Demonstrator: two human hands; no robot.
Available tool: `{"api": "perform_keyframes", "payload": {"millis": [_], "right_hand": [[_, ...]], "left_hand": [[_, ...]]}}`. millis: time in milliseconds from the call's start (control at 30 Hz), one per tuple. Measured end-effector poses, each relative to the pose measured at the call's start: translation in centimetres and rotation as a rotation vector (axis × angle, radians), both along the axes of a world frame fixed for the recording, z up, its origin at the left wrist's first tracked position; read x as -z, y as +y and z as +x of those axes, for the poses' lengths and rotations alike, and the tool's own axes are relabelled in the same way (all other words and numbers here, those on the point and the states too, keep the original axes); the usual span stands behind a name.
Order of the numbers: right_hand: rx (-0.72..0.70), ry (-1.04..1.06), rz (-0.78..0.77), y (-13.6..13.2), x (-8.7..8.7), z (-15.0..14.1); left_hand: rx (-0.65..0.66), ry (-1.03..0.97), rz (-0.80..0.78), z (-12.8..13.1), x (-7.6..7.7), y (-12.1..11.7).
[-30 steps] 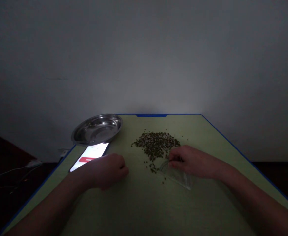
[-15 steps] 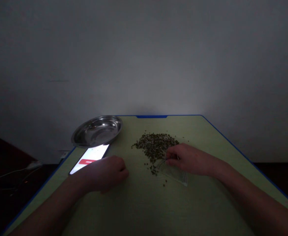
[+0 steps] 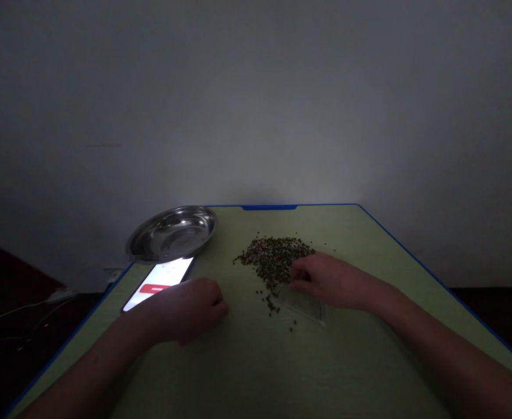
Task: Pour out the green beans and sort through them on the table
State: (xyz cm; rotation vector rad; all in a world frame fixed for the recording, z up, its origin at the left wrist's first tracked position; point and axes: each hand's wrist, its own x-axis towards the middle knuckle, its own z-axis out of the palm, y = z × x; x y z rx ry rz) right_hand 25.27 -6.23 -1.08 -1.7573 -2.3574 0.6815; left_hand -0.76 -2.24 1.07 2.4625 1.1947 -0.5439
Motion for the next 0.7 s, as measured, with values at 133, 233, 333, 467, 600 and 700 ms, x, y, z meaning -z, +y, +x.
{"api": "perform_keyframes", "payload": {"millis": [133,233,333,467,600,700], "right_hand": [[0.034,-0.03,0.049,0.3,-0.2,0.2],[0.043,-0.036,0.061,0.3,-0.4,0.2],[0.024,-0.034,0.072,0.4,-0.4,-0.2],[0.004,-0.049,0.11,0.8,-0.4,-1.0],[0.005,-0.078,0.141,1.0,-0.6,-0.5],[0.002,-0.057,0.118,0.6,-0.7,0.2]], "left_hand": [[0.002,-0.023,0.002,-0.1,-0.1,0.0],[0.007,-0.025,-0.004,-0.1,-0.1,0.0],[0.003,-0.022,0.011,0.0,-0.2,-0.1],[0.013,-0.034,0.038,0.0,-0.2,-0.1],[0.016,-0.007,0.035,0.0,0.0,0.0],[0.017,-0.016,0.059,-0.1,0.2,0.0]]}}
